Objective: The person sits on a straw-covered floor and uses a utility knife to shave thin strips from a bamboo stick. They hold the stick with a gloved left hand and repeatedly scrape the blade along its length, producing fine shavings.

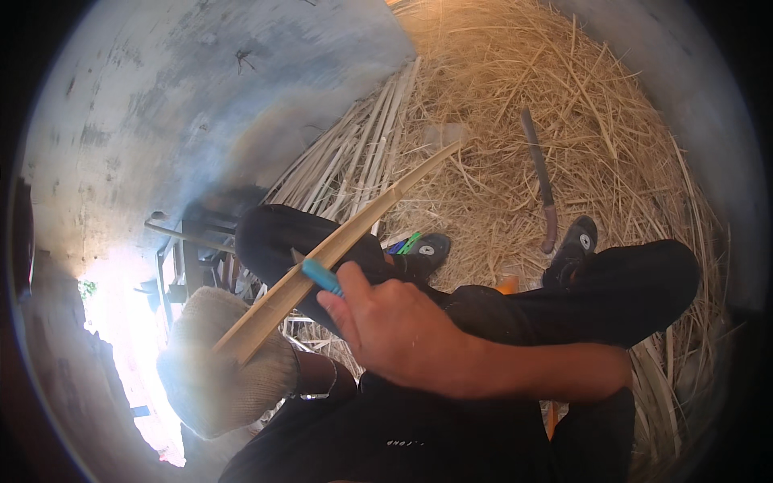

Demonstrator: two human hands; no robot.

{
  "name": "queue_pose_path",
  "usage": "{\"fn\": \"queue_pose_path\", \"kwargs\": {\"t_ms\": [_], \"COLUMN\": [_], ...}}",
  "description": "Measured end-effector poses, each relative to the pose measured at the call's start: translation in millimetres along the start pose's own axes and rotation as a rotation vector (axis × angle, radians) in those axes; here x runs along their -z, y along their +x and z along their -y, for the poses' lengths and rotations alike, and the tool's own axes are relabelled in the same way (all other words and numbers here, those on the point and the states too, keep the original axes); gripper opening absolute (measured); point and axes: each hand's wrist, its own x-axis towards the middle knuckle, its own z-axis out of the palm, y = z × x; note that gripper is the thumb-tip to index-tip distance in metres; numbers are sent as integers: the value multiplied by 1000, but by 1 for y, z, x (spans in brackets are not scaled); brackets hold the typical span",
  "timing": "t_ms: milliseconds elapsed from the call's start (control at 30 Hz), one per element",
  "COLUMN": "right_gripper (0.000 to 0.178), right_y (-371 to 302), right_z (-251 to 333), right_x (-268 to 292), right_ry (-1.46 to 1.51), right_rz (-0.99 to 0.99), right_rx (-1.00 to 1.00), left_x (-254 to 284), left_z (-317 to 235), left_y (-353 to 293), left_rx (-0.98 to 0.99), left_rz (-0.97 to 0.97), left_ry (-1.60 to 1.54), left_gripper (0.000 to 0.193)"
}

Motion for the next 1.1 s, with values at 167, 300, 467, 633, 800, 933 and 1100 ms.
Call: {"fn": "queue_pose_path", "kwargs": {"t_ms": [167,300,467,633,800,933,1100], "right_gripper": [31,31,29,29,29,28,28], "right_y": [-4,-9,5,-5,-1,-1,-4], "right_z": [-11,-11,-43,-19,-41,-25,-34], "right_x": [-4,-6,-7,-10,-8,-5,-6], "right_ry": [-52,-28,-161,5,-60,-64,-1], "right_rz": [-37,-41,-187,-87,-105,-115,-84], "right_rx": [-115,-82,-117,-23,-35,-13,-80], "left_x": [-11,-5,-9,-10,-2,-9,-5], "left_z": [5,5,5,7,11,10,13], "left_y": [-8,-12,-11,-14,-14,-13,-14], "left_rx": [-35,-33,-40,-45,-45,-43,-51], "left_rz": [0,-10,-7,-9,-18,-9,-14], "left_ry": [34,29,25,34,38,30,36], "left_gripper": [20,20,19,18,18,17,17]}}
